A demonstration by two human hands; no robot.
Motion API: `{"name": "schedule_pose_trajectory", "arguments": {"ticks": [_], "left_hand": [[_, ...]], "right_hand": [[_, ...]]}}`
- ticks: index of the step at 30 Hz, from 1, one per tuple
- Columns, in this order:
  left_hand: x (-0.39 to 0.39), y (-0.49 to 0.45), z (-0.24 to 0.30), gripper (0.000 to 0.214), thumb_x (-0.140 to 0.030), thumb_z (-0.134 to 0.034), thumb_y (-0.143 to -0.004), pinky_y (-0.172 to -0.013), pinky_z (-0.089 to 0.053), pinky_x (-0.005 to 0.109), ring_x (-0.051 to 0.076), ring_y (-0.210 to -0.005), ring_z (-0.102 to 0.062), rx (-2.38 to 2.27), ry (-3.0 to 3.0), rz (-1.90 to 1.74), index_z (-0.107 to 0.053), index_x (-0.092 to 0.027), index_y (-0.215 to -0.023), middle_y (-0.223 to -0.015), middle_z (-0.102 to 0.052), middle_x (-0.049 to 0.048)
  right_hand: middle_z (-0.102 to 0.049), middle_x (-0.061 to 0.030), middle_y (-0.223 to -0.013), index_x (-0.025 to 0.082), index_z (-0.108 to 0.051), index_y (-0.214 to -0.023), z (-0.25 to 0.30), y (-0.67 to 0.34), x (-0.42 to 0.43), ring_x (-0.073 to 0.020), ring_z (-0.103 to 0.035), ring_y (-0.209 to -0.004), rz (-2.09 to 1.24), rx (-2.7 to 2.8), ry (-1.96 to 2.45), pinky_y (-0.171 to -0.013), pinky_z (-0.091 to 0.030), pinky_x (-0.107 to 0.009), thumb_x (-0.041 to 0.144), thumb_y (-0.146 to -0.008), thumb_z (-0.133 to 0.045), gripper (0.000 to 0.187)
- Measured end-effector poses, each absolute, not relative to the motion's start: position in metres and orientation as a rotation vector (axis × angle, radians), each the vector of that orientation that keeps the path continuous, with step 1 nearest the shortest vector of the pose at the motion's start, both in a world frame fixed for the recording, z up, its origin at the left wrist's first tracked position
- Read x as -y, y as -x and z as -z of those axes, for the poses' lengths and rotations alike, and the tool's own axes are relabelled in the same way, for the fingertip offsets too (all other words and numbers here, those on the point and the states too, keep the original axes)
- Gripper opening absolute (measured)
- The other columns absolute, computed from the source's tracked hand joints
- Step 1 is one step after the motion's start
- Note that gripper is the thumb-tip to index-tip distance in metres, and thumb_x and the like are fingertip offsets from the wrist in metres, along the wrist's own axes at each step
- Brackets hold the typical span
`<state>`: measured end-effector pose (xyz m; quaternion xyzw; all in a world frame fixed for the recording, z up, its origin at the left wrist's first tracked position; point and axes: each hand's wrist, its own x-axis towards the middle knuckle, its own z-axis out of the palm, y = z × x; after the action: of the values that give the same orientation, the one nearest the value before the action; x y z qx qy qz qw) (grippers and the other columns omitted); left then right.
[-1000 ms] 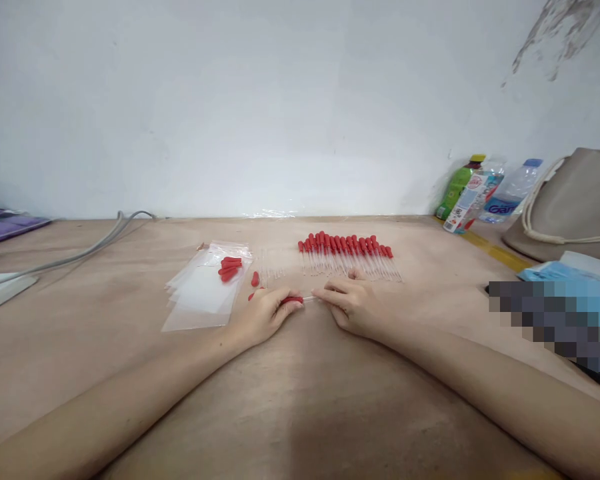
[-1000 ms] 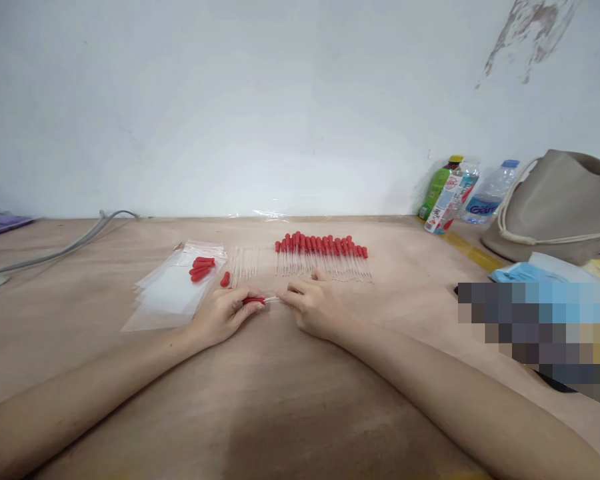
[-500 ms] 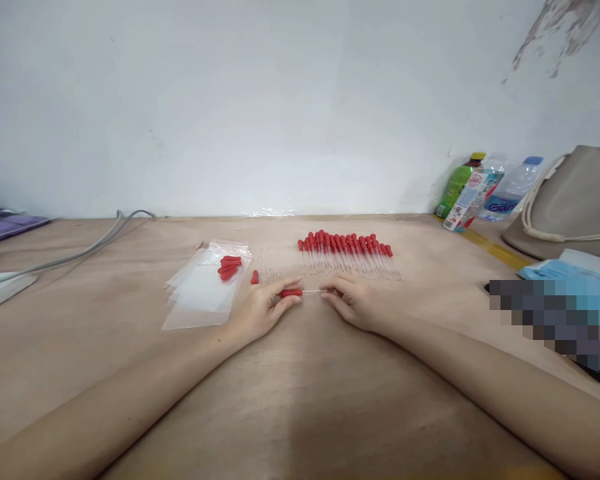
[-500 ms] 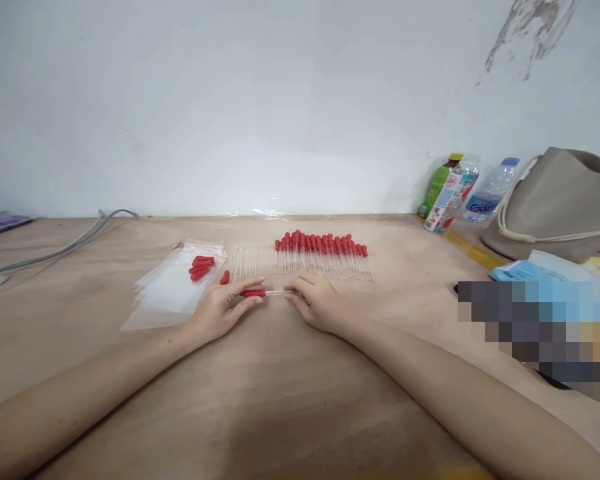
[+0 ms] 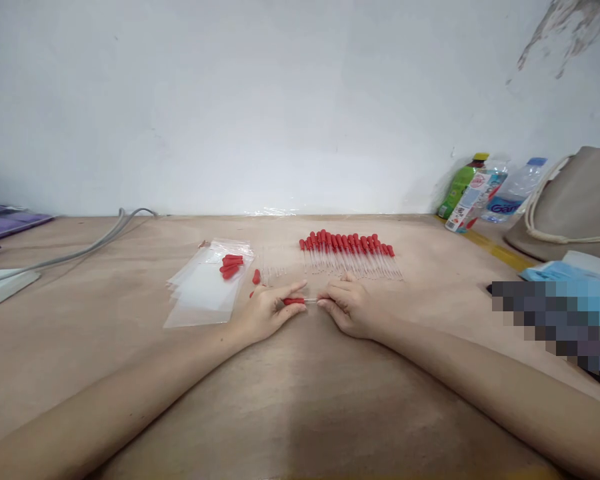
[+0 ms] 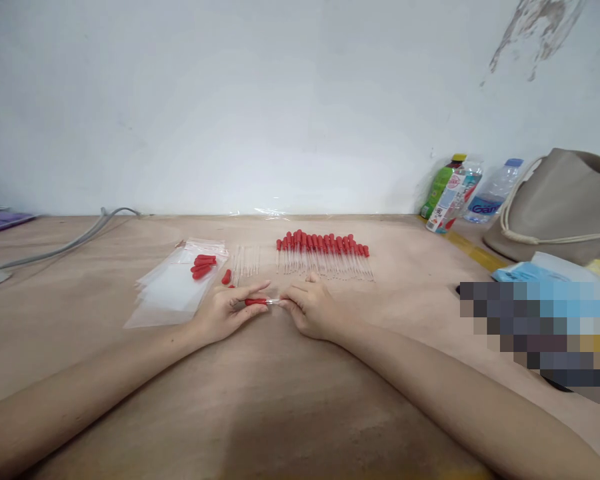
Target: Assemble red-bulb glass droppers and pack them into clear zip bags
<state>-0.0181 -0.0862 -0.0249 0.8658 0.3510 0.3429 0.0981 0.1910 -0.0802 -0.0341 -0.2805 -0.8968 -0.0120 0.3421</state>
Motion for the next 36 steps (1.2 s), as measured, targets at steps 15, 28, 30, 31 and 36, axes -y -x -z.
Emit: {"name": "schedule_pose_trajectory", "arguments": {"ticks": [15, 28, 30, 31, 36], "left_hand": [[0.085, 0.023, 0.028, 0.048, -0.031, -0.055, -0.079, -0.077, -0.05, 0.031, 0.018, -0.09, -0.062, -1.185, -2.529, -0.894, -0.043, -0.018, -0.123, -0.109, -0.062, 0.0056], [0.085, 0.029, 0.017, 0.047, -0.038, -0.037, -0.088, -0.105, -0.027, 0.036, 0.019, -0.126, -0.032, -0.906, -2.751, -0.341, -0.038, -0.015, -0.13, -0.136, -0.037, 0.0083], [0.085, 0.032, 0.017, 0.048, -0.039, -0.036, -0.089, -0.105, -0.025, 0.038, 0.019, -0.128, -0.029, -0.889, -2.765, -0.294, -0.034, -0.018, -0.132, -0.138, -0.033, 0.0071], [0.084, 0.033, 0.018, 0.048, -0.04, -0.036, -0.089, -0.106, -0.025, 0.038, 0.019, -0.128, -0.029, -0.885, -2.768, -0.288, -0.034, -0.019, -0.133, -0.138, -0.032, 0.0066], [0.084, 0.034, 0.019, 0.048, -0.04, -0.035, -0.089, -0.106, -0.025, 0.037, 0.019, -0.128, -0.028, -0.881, -2.766, -0.3, -0.033, -0.021, -0.133, -0.138, -0.032, 0.0058]], "right_hand": [[-0.06, -0.0057, -0.076, 0.017, -0.066, -0.077, 0.013, -0.211, 0.07, -0.0145, -0.051, -0.072, 0.091, 2.441, 0.989, -0.066, -0.035, -0.027, 0.021, -0.081, -0.048, 0.019], [-0.065, -0.0024, -0.065, 0.019, -0.066, -0.062, -0.005, -0.171, -0.001, -0.0168, -0.06, -0.069, -0.341, 1.833, 1.675, -0.061, -0.041, -0.025, 0.039, -0.07, -0.053, 0.025], [-0.067, -0.0033, -0.076, 0.022, -0.067, -0.067, -0.004, -0.153, -0.009, -0.0193, -0.06, -0.077, -0.271, 1.846, 1.772, -0.063, -0.042, -0.027, 0.04, -0.071, -0.052, 0.024], [-0.067, -0.004, -0.08, 0.022, -0.067, -0.07, -0.003, -0.146, -0.012, -0.0201, -0.06, -0.08, -0.234, 1.858, 1.818, -0.064, -0.042, -0.028, 0.04, -0.072, -0.05, 0.025], [-0.066, -0.0088, -0.088, 0.019, -0.065, -0.088, 0.005, -0.128, -0.022, -0.0232, -0.06, -0.085, -0.12, 1.875, 1.939, -0.067, -0.044, -0.032, 0.035, -0.075, -0.047, 0.027]]}}
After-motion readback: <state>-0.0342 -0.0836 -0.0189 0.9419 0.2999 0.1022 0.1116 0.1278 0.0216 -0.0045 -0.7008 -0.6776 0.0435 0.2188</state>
